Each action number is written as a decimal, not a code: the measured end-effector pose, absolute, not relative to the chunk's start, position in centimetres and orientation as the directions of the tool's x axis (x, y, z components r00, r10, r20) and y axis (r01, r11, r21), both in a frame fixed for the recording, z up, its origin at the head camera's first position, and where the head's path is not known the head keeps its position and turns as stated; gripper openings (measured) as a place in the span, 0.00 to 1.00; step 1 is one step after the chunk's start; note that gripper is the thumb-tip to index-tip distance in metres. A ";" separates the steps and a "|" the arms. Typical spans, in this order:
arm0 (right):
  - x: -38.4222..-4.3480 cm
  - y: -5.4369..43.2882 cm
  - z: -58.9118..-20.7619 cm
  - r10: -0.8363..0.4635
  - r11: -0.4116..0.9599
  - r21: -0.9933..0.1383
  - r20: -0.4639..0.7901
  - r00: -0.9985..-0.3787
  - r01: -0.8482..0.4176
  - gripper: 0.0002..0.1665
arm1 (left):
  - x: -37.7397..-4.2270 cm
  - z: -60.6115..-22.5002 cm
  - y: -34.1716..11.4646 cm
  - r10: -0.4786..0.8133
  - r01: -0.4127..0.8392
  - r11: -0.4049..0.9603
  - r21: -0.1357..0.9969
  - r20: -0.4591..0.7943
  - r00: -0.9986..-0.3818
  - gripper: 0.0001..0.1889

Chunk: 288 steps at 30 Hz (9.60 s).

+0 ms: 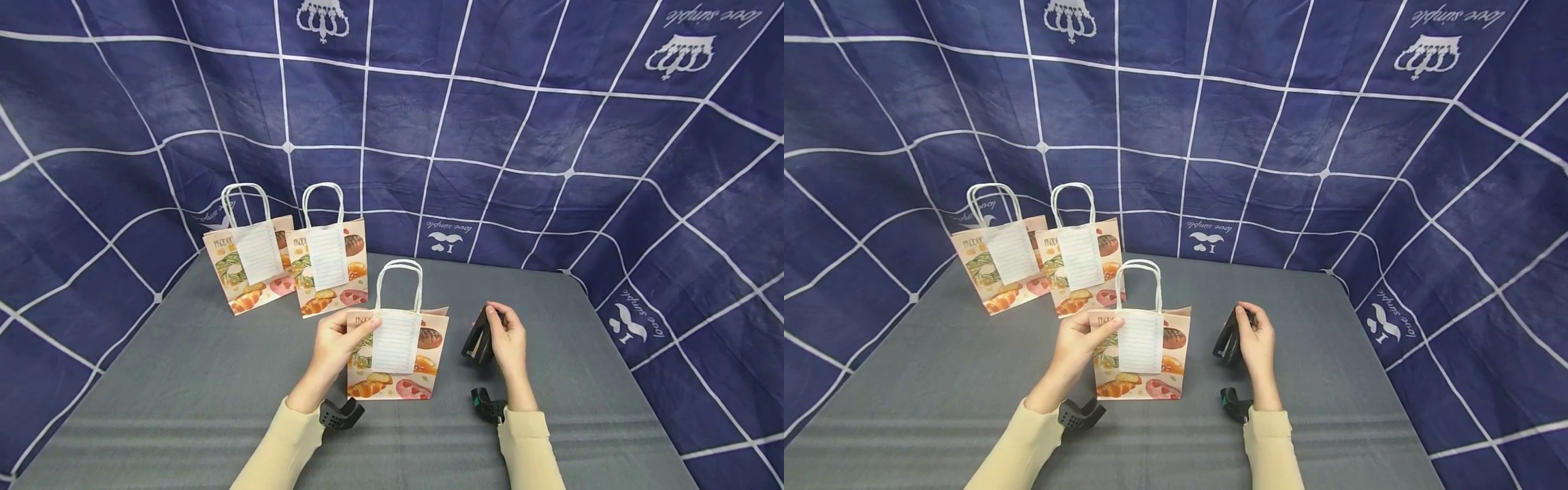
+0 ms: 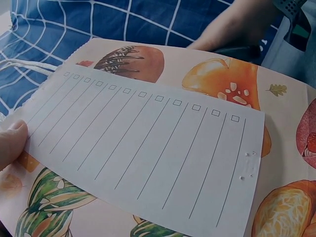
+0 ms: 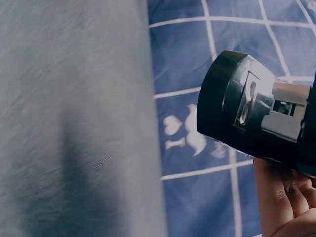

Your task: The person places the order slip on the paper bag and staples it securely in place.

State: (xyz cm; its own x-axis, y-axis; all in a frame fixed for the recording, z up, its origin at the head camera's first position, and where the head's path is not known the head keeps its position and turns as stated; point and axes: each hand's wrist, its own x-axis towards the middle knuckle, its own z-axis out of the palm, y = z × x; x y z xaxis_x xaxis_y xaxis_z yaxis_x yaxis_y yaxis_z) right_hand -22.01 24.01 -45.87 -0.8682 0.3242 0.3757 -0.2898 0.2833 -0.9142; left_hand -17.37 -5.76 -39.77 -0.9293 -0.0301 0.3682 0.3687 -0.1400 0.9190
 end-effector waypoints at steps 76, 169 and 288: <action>-20.3 10.2 -31.3 -0.086 0.383 -0.405 0.880 -0.468 -0.831 0.08 | -17.4 -40.1 -5.8 -0.050 0.459 -0.085 0.885 0.456 -0.889 0.05; -21.0 8.8 -32.3 -0.055 0.536 -0.459 0.818 -0.572 -0.708 0.10 | -17.3 -38.3 -5.3 0.143 0.498 -0.028 0.867 0.497 -0.856 0.19; -18.8 14.3 -39.5 -0.288 -0.043 -0.772 0.618 -0.731 -0.635 0.21 | -16.4 -37.3 -6.0 0.207 0.550 0.015 0.835 0.536 -0.819 0.17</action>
